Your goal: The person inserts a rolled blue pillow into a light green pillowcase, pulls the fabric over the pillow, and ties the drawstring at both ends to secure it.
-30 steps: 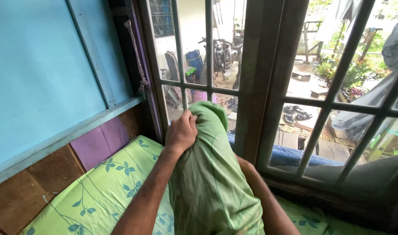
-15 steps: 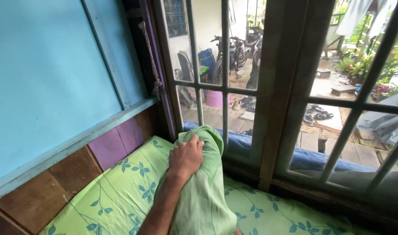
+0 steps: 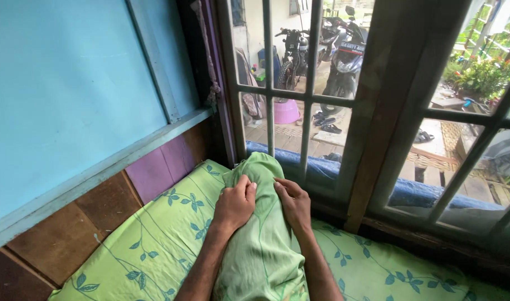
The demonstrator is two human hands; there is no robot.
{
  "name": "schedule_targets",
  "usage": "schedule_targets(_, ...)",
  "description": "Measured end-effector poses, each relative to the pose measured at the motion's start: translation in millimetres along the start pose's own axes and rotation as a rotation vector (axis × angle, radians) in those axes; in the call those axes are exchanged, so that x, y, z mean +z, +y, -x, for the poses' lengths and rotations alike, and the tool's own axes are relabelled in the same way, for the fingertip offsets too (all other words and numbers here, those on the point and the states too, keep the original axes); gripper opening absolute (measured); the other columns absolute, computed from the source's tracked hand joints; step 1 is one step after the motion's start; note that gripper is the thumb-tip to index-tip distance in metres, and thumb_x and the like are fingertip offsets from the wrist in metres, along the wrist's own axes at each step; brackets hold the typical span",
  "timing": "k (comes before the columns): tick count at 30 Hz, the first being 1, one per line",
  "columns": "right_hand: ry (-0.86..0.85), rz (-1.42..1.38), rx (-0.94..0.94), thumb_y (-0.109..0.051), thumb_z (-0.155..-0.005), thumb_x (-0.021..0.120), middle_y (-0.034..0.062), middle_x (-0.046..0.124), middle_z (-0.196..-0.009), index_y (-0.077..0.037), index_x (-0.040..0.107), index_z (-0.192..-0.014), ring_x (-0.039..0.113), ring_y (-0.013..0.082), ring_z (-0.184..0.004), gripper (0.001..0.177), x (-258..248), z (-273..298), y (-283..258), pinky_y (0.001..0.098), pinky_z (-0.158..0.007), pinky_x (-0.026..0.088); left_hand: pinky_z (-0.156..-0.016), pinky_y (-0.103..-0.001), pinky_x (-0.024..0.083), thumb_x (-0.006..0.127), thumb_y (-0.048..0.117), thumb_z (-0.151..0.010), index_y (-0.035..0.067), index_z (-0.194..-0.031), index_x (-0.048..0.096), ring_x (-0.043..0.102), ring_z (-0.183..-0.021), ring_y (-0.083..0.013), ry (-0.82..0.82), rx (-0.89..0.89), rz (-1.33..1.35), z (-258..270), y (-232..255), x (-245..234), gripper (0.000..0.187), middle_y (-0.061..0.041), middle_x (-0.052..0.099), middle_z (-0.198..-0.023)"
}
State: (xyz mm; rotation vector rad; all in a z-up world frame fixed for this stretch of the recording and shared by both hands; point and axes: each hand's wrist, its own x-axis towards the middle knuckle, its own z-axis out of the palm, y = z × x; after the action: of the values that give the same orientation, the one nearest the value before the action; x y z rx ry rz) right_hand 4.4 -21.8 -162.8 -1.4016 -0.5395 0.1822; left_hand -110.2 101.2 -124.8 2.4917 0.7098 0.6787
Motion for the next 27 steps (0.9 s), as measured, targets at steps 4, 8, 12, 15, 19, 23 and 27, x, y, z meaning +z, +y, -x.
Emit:
schedule_targets(4, -0.027, 0.186, -0.151, -0.026, -0.086, 0.078, 0.0014, 0.08, -0.092, -0.01, 0.083, -0.093, 0.073, 0.0121, -0.085, 0.018, 29, 0, 12, 0.026, -0.079, 0.056, -0.072, -0.058, 0.046, 0.047, 0.047, -0.1, 0.017, -0.089, 0.051, 0.066, -0.083, -0.0459, -0.026, -0.011, 0.041, 21, -22, -28, 0.033, -0.008, 0.072, -0.078)
schedule_targets(8, -0.027, 0.206, -0.147, -0.027, -0.089, 0.074, 0.0, 0.079, -0.093, -0.01, 0.082, -0.09, 0.073, 0.0123, -0.088, 0.019, 65, 22, 21, 0.0289, -0.083, 0.058, -0.062, -0.052, 0.048, 0.049, 0.05, -0.101, 0.017, -0.086, 0.05, 0.068, -0.069, -0.0386, -0.039, 0.013, 0.055, 46, -57, -49, 0.036, -0.008, 0.067, -0.069)
schedule_targets(12, -0.027, 0.135, -0.374, -0.021, -0.098, 0.064, 0.0007, 0.076, -0.102, -0.013, 0.074, -0.095, 0.068, 0.0109, -0.088, 0.013, 102, 40, 28, 0.0263, -0.08, 0.051, -0.054, -0.04, 0.038, 0.058, 0.056, -0.1, 0.018, -0.082, 0.045, 0.046, -0.051, -0.0206, -0.096, 0.038, 0.034, 66, -88, -70, 0.044, -0.001, 0.046, -0.058)
schedule_targets(15, -0.036, 0.255, -0.375, -0.025, -0.1, 0.061, -0.0032, 0.071, -0.08, -0.016, 0.07, -0.097, 0.06, 0.0092, -0.07, 0.013, 118, 44, 36, 0.0277, -0.065, 0.046, -0.054, -0.042, 0.04, 0.055, 0.056, -0.101, 0.018, -0.082, 0.047, 0.05, -0.05, -0.0258, -0.09, 0.028, 0.031, 75, -107, -78, 0.043, -0.003, 0.049, -0.055)
schedule_targets(19, -0.041, 0.333, -0.43, -0.025, -0.101, 0.06, -0.0024, 0.065, -0.074, -0.014, 0.064, -0.092, 0.056, 0.0111, -0.066, 0.015, 127, 44, 47, 0.0312, -0.062, 0.044, -0.062, -0.049, 0.048, 0.051, 0.056, -0.101, 0.02, -0.085, 0.052, 0.063, -0.067, -0.0383, -0.031, 0.037, -0.021, 80, -124, -74, 0.04, -0.007, 0.063, -0.063)
schedule_targets(23, -0.046, 0.367, -0.384, -0.027, -0.101, 0.059, -0.0034, 0.063, -0.075, -0.015, 0.065, -0.093, 0.055, 0.0111, -0.068, 0.016, 127, 47, 52, 0.0308, -0.065, 0.044, -0.059, -0.051, 0.05, 0.056, 0.054, -0.1, 0.021, -0.084, 0.053, 0.066, -0.073, -0.0306, 0.084, 0.065, -0.056, 86, -127, -68, 0.037, 0.005, 0.067, -0.077)
schedule_targets(27, -0.096, 0.235, -0.34, -0.025, -0.102, 0.059, -0.0044, 0.061, -0.08, -0.013, 0.065, -0.094, 0.052, 0.009, -0.073, 0.016, 122, 54, 43, 0.0268, -0.067, 0.042, -0.085, -0.043, 0.041, 0.059, 0.042, -0.101, 0.017, -0.087, 0.064, 0.056, -0.102, -0.0252, 0.478, 0.469, -0.211, 86, -126, -67, 0.029, -0.002, 0.061, -0.103)
